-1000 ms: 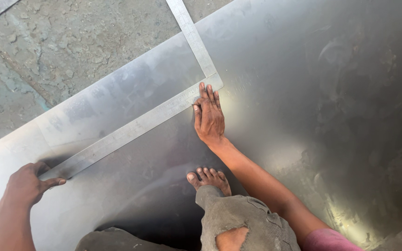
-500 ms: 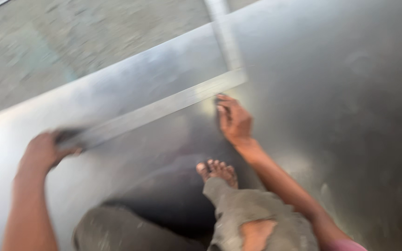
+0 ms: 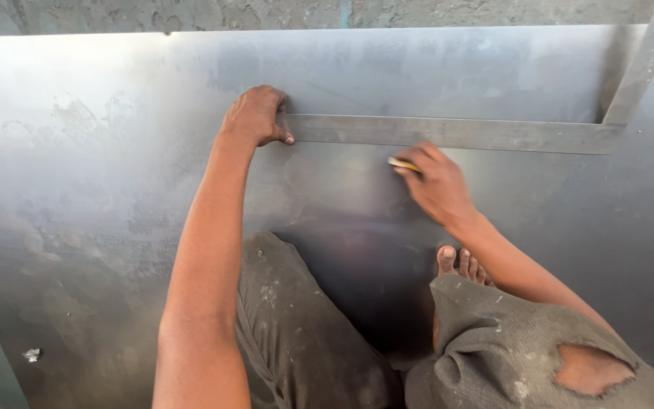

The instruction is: The person uses a metal ruler and a yellow marker to draw straight lines on a large metal sheet. They repeatedly reposition the ruler to create a series of parallel lines across the surface.

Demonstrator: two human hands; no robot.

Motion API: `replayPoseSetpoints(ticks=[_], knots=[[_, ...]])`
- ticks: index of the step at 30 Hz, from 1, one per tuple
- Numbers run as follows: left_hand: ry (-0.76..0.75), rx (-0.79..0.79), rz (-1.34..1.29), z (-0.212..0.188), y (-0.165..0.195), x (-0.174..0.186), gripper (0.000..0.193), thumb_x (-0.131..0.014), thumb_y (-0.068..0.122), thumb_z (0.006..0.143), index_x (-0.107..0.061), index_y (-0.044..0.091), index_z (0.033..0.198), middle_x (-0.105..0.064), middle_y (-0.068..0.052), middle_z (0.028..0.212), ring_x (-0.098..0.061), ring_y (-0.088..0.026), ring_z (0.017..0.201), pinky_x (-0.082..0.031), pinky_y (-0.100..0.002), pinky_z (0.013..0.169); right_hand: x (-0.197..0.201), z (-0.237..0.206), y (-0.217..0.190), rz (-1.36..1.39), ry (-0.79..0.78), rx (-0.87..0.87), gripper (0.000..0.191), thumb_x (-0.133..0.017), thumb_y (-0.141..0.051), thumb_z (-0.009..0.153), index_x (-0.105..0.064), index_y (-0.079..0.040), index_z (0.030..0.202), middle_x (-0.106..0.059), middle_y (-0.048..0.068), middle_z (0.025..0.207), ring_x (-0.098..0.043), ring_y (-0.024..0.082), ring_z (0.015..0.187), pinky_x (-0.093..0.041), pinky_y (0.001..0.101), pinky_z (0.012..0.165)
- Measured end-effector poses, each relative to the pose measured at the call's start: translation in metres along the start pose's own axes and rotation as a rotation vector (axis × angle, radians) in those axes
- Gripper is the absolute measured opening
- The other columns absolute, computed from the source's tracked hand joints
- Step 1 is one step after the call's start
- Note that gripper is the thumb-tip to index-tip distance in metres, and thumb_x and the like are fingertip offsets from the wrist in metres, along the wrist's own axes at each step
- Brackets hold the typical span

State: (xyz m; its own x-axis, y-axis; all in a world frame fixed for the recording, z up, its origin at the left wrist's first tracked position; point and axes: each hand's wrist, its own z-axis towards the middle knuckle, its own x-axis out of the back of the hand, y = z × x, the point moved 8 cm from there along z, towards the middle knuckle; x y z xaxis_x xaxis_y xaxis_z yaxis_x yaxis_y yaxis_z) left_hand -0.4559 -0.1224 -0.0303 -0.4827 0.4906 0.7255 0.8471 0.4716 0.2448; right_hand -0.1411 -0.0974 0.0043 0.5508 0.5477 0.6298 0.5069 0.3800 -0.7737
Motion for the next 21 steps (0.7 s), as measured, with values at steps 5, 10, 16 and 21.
replayPoseSetpoints(ticks=[5,10,16,21], knots=[[-0.041,0.074,-0.040,0.002,-0.004,-0.002,0.057,-0.099,0.021,0.055,-0.070,0.008,0.103,-0.070,-0.005,0.113,-0.065,-0.031,0.111,-0.054,-0.046,0.089,-0.045,0.034,-0.023,-0.043,0.015,0.007,0.012,-0.075,-0.010,0.094,-0.071,-0.005,0.104,-0.065,0.010,0.102,-0.068,0.033,0.080,-0.054,0.0428,0.068],[-0.038,0.045,-0.035,0.004,-0.006,-0.008,0.055,-0.098,0.022,0.057,-0.072,0.008,0.103,-0.070,-0.005,0.111,-0.064,-0.031,0.111,-0.054,-0.046,0.091,-0.050,0.031,-0.023,-0.031,0.067,0.040,0.012,-0.075,-0.007,0.094,-0.071,-0.005,0.105,-0.065,0.008,0.101,-0.070,0.029,0.078,-0.055,0.0395,0.065],[-0.038,0.036,-0.049,0.003,-0.006,-0.011,0.054,-0.097,0.023,0.057,-0.073,0.008,0.103,-0.071,-0.003,0.109,-0.066,-0.028,0.110,-0.054,-0.044,0.093,-0.055,0.031,-0.019,-0.068,0.053,0.054,0.012,-0.076,-0.006,0.094,-0.071,-0.005,0.105,-0.066,0.007,0.102,-0.070,0.027,0.079,-0.056,0.0366,0.065],[-0.045,0.066,-0.058,0.003,-0.009,-0.012,0.055,-0.097,0.023,0.057,-0.073,0.011,0.105,-0.073,-0.002,0.109,-0.066,-0.027,0.110,-0.054,-0.043,0.095,-0.054,0.031,-0.022,-0.056,0.050,0.089,0.014,-0.076,-0.006,0.094,-0.071,-0.004,0.106,-0.066,0.007,0.103,-0.070,0.026,0.080,-0.056,0.0360,0.065]])
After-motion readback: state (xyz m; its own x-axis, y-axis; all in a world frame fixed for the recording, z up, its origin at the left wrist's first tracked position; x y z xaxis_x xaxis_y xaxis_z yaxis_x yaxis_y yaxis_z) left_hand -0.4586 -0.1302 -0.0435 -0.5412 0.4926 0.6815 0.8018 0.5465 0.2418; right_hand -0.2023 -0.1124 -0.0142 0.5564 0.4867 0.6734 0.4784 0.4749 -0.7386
